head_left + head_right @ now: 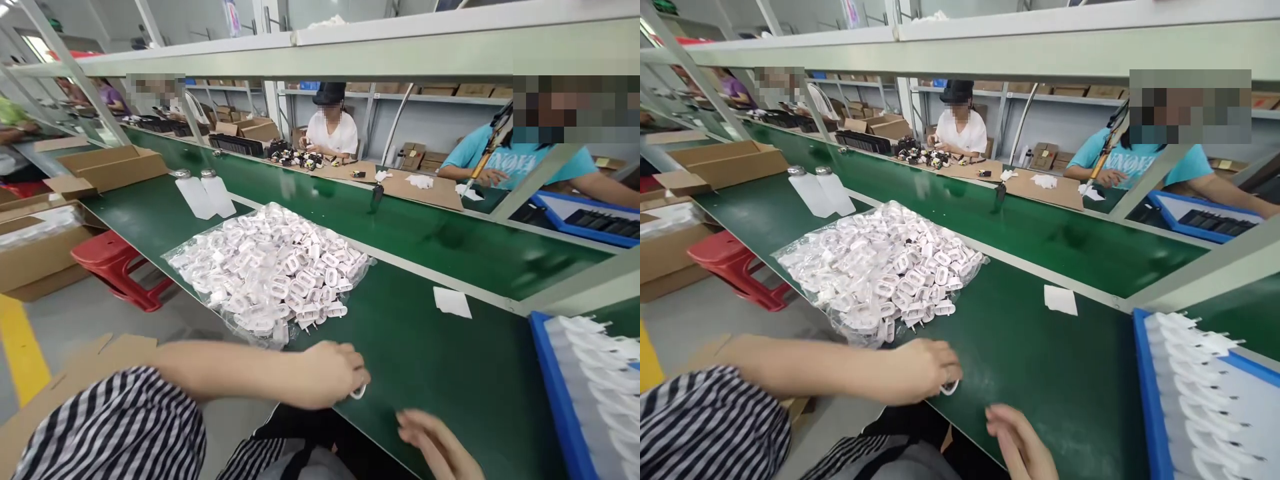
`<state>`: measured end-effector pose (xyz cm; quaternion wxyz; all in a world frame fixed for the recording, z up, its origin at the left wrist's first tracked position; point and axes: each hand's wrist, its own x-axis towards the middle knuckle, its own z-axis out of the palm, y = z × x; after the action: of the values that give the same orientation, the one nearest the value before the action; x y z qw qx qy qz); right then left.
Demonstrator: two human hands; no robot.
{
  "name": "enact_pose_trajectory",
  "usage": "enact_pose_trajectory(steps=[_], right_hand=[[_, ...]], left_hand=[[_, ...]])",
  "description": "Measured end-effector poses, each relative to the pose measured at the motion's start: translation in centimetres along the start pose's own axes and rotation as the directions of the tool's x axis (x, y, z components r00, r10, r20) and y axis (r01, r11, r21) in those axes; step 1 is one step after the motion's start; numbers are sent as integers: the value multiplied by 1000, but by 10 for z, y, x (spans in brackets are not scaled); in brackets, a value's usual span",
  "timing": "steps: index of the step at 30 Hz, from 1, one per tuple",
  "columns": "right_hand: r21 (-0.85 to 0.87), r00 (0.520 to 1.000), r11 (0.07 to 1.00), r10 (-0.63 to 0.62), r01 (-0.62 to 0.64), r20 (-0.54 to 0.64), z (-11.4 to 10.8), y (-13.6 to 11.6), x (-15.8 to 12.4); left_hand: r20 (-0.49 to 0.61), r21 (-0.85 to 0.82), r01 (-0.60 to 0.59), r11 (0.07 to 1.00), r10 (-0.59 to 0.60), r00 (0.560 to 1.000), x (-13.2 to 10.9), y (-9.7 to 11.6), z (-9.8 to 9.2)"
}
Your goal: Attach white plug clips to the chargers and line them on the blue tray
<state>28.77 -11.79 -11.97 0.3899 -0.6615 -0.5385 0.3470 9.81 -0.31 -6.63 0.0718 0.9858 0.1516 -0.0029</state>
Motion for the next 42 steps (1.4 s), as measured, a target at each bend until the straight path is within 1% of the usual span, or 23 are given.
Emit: enact_pose_trajectory(steps=[2,3,4,5,6,8,10,12,13,14,17,19,21,22,24,26,27,29,32,34,36,39,42], right_hand=[[-32,990,999,21,-17,141,13,-7,22],[-73,983,997,19,-6,182,20,-13,36],[-118,980,993,-7,31,199,26,-19,50],[-166,979,983,-39,74,200,33,-26,65],[-214,976,971,-65,110,208,40,-34,80],[-301,973,940,-98,158,208,53,-47,106],[-324,958,923,-129,210,255,64,-57,126],[-313,935,912,-164,266,315,72,-60,137],[-321,927,902,-177,288,332,74,-60,140],[-346,923,888,-183,302,338,74,-59,140],[-456,935,843,-137,284,328,63,-54,129],[-503,937,830,-66,242,343,48,-51,118],[-565,928,802,38,193,371,33,-49,107],[-607,915,774,94,180,391,26,-49,102],[-700,886,690,193,184,423,17,-49,94],[-786,867,589,274,190,415,11,-49,87],[-822,869,541,306,178,390,9,-49,84],[-875,890,468,339,122,306,4,-47,77],[-903,936,430,321,-11,141,-6,-39,63],[-883,944,462,321,-80,82,-11,-32,55],[-837,950,539,301,-99,81,-14,-24,48],[-738,981,671,184,-75,67,-11,-13,43],[-612,995,787,94,-84,-16,-7,-6,40]], left_hand=[[-19,-104,46,993,-48,999,-12,12,20],[-54,-163,97,982,-107,993,-13,14,28],[-100,-225,159,961,-185,978,-13,14,35],[-149,-295,220,930,-273,950,-11,13,42],[-193,-375,269,887,-359,913,-9,11,47],[-240,-550,316,773,-509,827,-6,7,56],[-228,-700,321,638,-625,747,-6,6,63],[-184,-790,326,518,-709,681,-9,5,67],[-164,-816,326,477,-732,662,-11,5,68],[-151,-832,322,452,-743,653,-12,5,69],[-164,-852,284,440,-739,653,-16,5,72],[-182,-860,258,440,-736,652,-18,5,74],[-183,-868,241,434,-731,658,-18,5,75],[-180,-870,237,433,-726,663,-18,5,76],[-184,-869,230,438,-718,671,-18,5,77],[-192,-865,229,447,-716,671,-18,5,77],[-195,-862,232,452,-716,670,-19,5,77],[-192,-855,243,457,-716,671,-19,5,77],[-188,-849,249,466,-707,682,-20,4,78],[-185,-845,252,472,-700,690,-20,4,78],[-182,-838,263,479,-699,692,-20,4,78],[-177,-830,280,483,-703,688,-19,4,79],[-183,-839,262,477,-700,690,-19,5,78]])
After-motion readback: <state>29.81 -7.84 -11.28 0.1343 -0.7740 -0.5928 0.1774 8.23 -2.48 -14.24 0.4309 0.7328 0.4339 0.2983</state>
